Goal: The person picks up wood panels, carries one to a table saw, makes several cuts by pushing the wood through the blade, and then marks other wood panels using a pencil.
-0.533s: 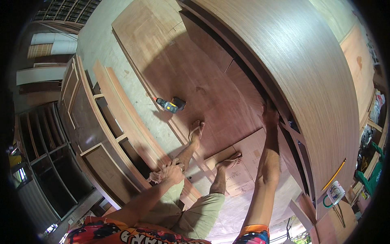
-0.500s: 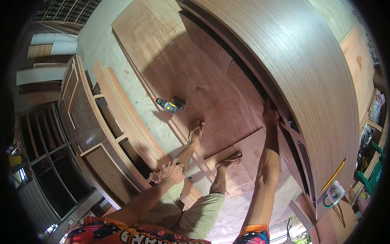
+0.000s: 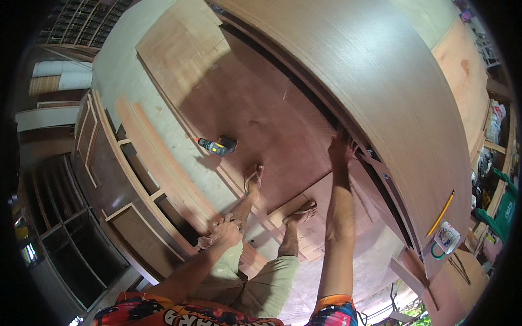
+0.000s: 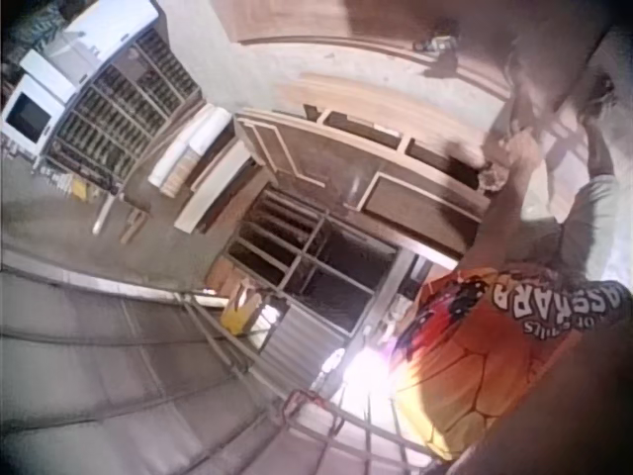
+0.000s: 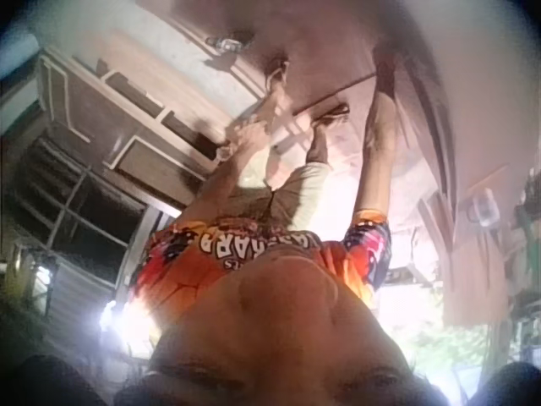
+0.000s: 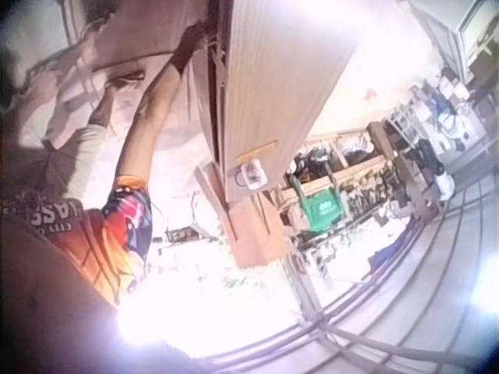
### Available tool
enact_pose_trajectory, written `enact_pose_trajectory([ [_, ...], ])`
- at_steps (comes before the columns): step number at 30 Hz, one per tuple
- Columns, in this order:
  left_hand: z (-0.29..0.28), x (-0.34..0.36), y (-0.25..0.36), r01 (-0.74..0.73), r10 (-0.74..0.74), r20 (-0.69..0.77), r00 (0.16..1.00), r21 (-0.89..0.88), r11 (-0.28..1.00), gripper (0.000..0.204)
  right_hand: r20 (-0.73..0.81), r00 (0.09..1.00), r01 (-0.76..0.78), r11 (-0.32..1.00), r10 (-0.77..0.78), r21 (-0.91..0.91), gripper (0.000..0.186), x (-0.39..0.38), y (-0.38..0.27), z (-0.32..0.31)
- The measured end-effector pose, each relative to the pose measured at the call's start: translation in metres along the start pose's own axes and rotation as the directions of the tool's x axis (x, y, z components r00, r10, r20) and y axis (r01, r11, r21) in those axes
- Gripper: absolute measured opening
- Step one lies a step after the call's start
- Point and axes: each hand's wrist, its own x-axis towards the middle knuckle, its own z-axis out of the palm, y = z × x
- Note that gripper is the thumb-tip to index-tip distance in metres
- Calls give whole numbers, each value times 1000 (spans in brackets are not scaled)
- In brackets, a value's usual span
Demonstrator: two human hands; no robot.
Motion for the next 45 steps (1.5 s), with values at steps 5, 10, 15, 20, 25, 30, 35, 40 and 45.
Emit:
enact_pose_trajectory([
  [5, 9, 2, -3, -10, 10, -15, 1000, 3, 1000, 48, -207, 969, 147, 988, -134, 48, 66, -99, -48, 11],
  [10, 7, 3, -7, -93, 99, -104, 990, 61, 994, 50, 332, 942, -104, 906, -42, 410, 20, -254, -94, -25],
  [15, -7, 2, -5, -120, 133, -63, 989, 168, 978, 57, 776, 598, -527, 827, 200, 193, 32, -372, -129, -100],
  [20, -14, 11, -9, -236, 255, -87, 963, 179, 955, 64, 686, 499, -832, 515, 529, 208, 37, -411, -99, -130],
  [25, -40, 40, -29, -314, 299, -105, 948, -169, 934, 52, 445, 599, -789, 395, 665, 471, 44, -408, 6, -147],
  [30, -63, -8, -96, -156, 144, -65, 987, -241, 958, 60, 426, 426, -904, 353, 798, 242, 69, -378, 183, -133],
  [35, -28, -127, -142, 19, 9, 91, 996, -301, 954, 56, 142, 635, -770, 637, 759, 39, 85, -341, 328, -98],
  [40, -7, -211, -135, 153, -112, 141, 984, -324, 934, 53, 217, 696, -698, 716, 684, -17, 77, -324, 393, -96],
  [45, -21, -222, -95, 151, -107, 150, 983, -320, 935, 50, 214, 751, -615, 780, 625, -120, 49, -326, 420, -90],
])
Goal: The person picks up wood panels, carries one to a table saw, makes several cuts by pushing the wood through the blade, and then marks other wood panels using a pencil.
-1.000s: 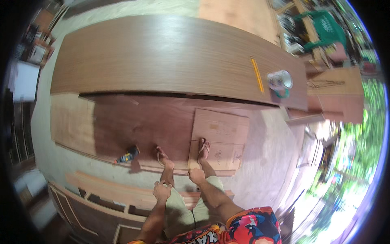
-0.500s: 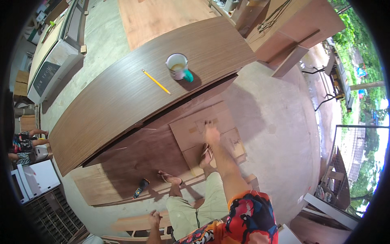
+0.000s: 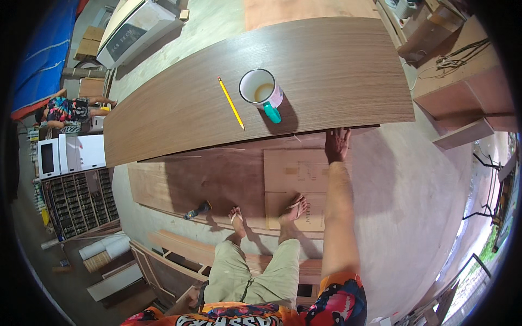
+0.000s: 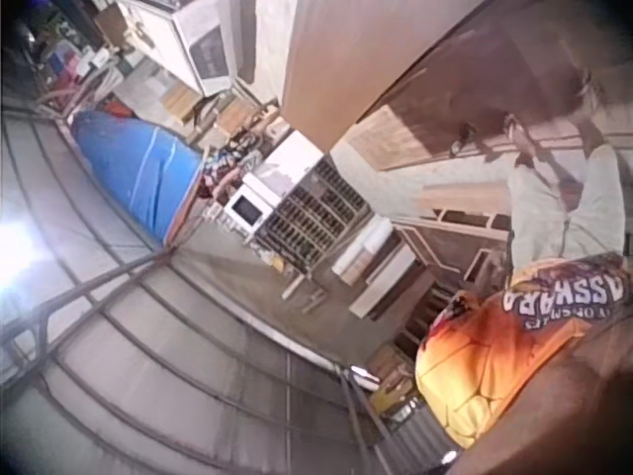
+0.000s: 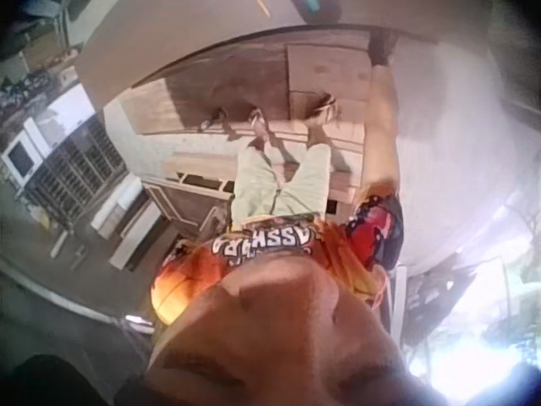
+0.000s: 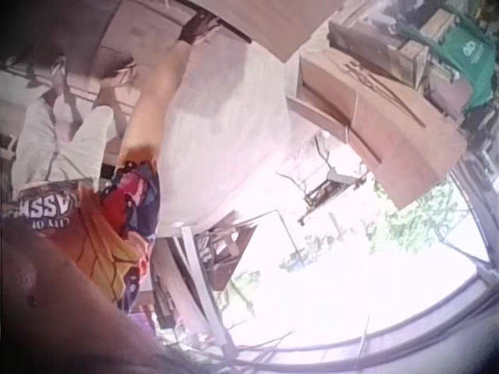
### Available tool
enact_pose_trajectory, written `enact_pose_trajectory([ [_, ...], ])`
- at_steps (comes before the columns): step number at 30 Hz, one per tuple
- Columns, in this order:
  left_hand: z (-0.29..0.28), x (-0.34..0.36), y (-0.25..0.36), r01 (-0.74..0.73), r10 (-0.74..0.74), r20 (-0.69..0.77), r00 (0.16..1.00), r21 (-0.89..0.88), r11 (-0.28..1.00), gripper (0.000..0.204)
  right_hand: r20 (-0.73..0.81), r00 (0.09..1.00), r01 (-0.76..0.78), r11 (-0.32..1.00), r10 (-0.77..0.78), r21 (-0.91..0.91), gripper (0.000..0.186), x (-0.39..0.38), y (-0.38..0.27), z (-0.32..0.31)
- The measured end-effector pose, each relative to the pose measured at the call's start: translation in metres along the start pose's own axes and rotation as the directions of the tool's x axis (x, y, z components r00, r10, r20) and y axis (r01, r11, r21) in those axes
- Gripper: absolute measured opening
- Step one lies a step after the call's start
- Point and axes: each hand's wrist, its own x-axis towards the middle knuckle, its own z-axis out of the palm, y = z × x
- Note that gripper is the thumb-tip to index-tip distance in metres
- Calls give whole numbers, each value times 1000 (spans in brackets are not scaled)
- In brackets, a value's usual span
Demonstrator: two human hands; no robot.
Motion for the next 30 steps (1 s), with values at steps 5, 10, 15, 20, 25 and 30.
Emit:
enact_pose_trajectory([
  [5, 6, 8, 33, 179, -184, -93, 978, -66, 982, 42, -41, 999, 4, 998, -7, -65, 39, -23, 18, 35],
  [10, 26, 18, 31, 190, -185, 46, 982, -186, 964, 34, 162, 980, 129, 989, -116, -75, 39, -60, 42, 83],
  [15, 20, 56, -1, 146, -131, 90, 987, -181, 973, 28, 44, 974, 226, 962, -221, -152, 41, -87, 41, 89],
  [20, 3, 140, -22, 350, -209, 312, 927, -517, 781, 33, 238, 916, 338, 941, -324, -24, 41, -106, 9, 8],
  [25, -9, 168, -9, 16, 45, 143, 989, -402, 915, 44, 245, 862, 461, 887, -444, -13, 37, -110, -71, -39],
  [30, -37, 150, 2, -3, 51, 121, 991, -368, 930, 42, 248, 841, 513, 854, -481, -84, 43, -86, -154, -17],
])
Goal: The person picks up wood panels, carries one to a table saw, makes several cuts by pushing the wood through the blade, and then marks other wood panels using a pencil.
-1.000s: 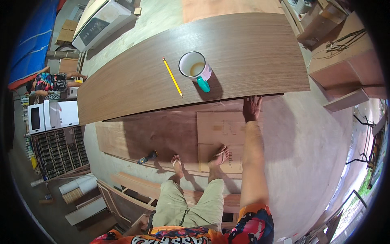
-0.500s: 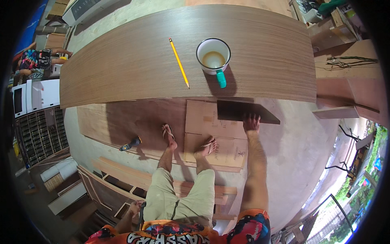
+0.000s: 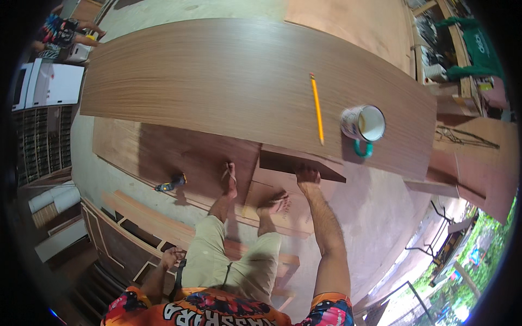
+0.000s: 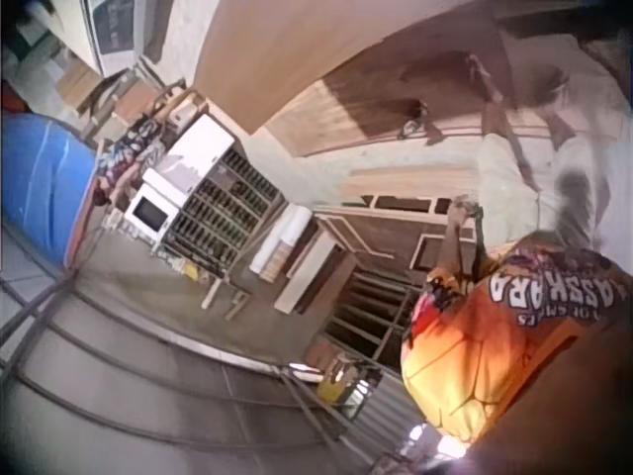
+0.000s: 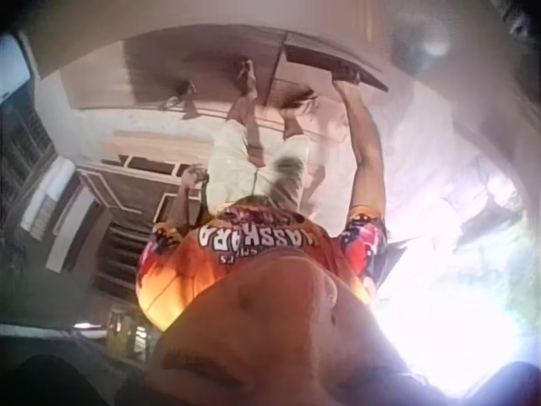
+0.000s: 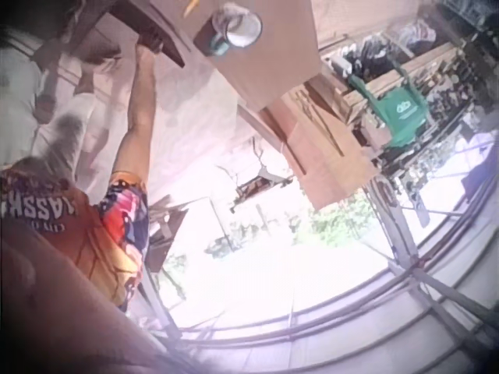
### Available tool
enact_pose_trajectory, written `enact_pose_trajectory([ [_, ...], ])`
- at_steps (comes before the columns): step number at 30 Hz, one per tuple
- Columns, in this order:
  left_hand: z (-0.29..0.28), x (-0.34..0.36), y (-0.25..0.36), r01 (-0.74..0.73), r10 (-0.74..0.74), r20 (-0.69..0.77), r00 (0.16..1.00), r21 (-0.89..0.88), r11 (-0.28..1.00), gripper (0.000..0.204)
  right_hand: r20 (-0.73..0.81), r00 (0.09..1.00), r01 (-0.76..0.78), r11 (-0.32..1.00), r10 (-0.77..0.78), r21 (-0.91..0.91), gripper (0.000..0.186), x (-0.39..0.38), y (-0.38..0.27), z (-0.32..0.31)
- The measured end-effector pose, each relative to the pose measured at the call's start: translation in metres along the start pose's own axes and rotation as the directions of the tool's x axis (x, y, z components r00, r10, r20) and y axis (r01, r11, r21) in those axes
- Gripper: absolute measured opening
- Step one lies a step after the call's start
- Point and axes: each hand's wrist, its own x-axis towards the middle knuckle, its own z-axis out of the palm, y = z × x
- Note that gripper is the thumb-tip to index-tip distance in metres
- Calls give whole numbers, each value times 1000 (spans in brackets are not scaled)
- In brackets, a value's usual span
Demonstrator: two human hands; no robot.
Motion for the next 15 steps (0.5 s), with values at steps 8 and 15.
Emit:
enact_pose_trajectory([
  [8, -22, -23, -32, 240, -238, 44, 970, -313, 919, 42, -270, 963, 20, 997, 1, 74, 47, 94, -38, 21],
  [15, 5, -27, -64, -104, 107, -73, 992, 45, 994, 23, -273, 953, -68, 970, 133, 235, 43, 138, -50, 64],
])
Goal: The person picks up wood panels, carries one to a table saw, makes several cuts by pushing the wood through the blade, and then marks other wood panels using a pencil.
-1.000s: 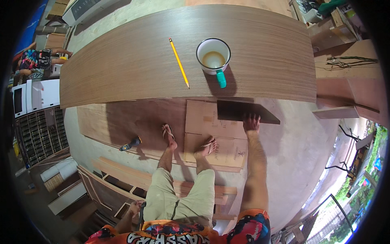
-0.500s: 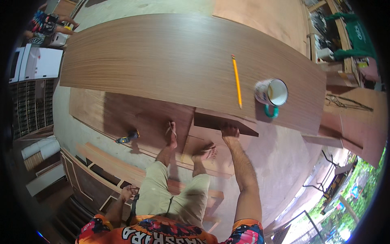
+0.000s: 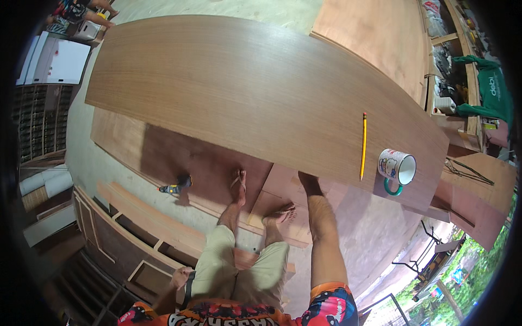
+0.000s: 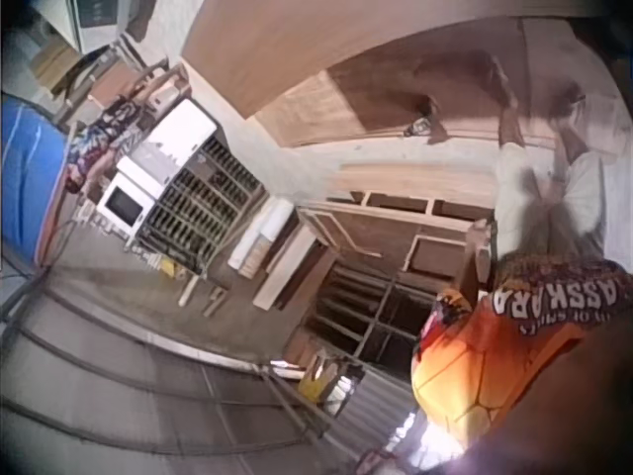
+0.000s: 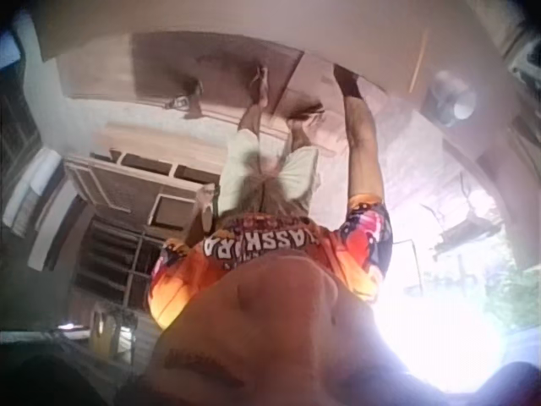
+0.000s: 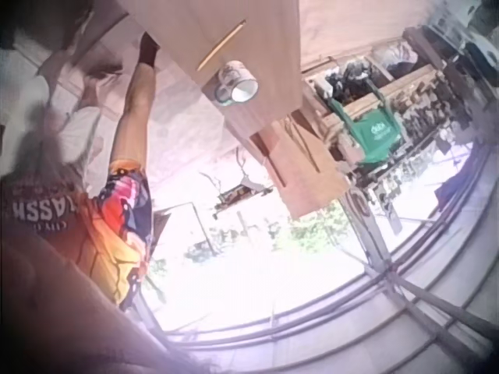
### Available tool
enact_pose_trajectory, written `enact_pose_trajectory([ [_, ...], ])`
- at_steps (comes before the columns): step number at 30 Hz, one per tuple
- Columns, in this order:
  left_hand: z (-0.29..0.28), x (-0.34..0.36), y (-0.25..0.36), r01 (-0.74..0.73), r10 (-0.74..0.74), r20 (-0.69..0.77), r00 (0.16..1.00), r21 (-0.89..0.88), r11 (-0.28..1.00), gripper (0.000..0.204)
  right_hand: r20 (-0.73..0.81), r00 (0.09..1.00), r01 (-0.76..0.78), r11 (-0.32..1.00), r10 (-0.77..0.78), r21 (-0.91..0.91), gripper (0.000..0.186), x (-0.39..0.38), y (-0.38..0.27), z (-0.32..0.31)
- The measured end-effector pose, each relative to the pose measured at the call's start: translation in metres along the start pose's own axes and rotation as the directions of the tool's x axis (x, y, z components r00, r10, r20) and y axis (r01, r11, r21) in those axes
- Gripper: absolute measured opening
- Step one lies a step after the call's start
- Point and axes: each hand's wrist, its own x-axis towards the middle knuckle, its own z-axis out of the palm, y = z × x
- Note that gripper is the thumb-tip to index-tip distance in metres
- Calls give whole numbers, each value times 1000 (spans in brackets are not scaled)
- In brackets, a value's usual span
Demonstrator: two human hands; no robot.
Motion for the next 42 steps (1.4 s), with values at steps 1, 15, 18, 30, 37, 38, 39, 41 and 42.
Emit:
enact_pose_trajectory([
  [1, -1, 1, -5, 218, -176, 132, 976, -501, 837, 26, -84, 996, 36, 999, -34, 13, 43, 0, 1, 4],
  [15, -12, 52, 15, 262, -26, 418, 908, -519, 814, 54, 214, 934, -325, 928, 286, 182, 57, -35, -18, -6],
  [18, -13, 66, 21, 689, -102, 705, 702, -635, 348, 41, 117, 975, -207, 961, 188, 184, 57, -17, -21, -8],
  [30, 11, 61, -2, 177, -43, 304, 952, -427, 887, 46, 198, 978, 52, 994, -70, 97, 59, -9, -14, -10],
  [37, 85, 83, 112, -297, 250, -292, 923, -131, 946, 41, 482, 872, 113, 993, -82, -37, 52, -14, -74, -77],
  [38, 106, 87, 138, -247, 128, -286, 950, -434, 867, 29, 492, 861, 191, 979, -130, -76, 43, -11, -84, -88],
  [39, 128, 90, 163, -233, 143, -207, 968, -525, 818, 35, 391, 902, 220, 974, -182, -54, 39, -7, -93, -103],
  [41, 163, 108, 215, -148, 244, 61, 968, -645, 750, 54, 268, 927, 276, 961, -262, -12, 33, -14, -115, -138],
  [42, 177, 103, 222, -69, 311, 249, 917, -669, 740, 63, 297, 897, 343, 939, -328, 3, 29, -26, -125, -159],
])
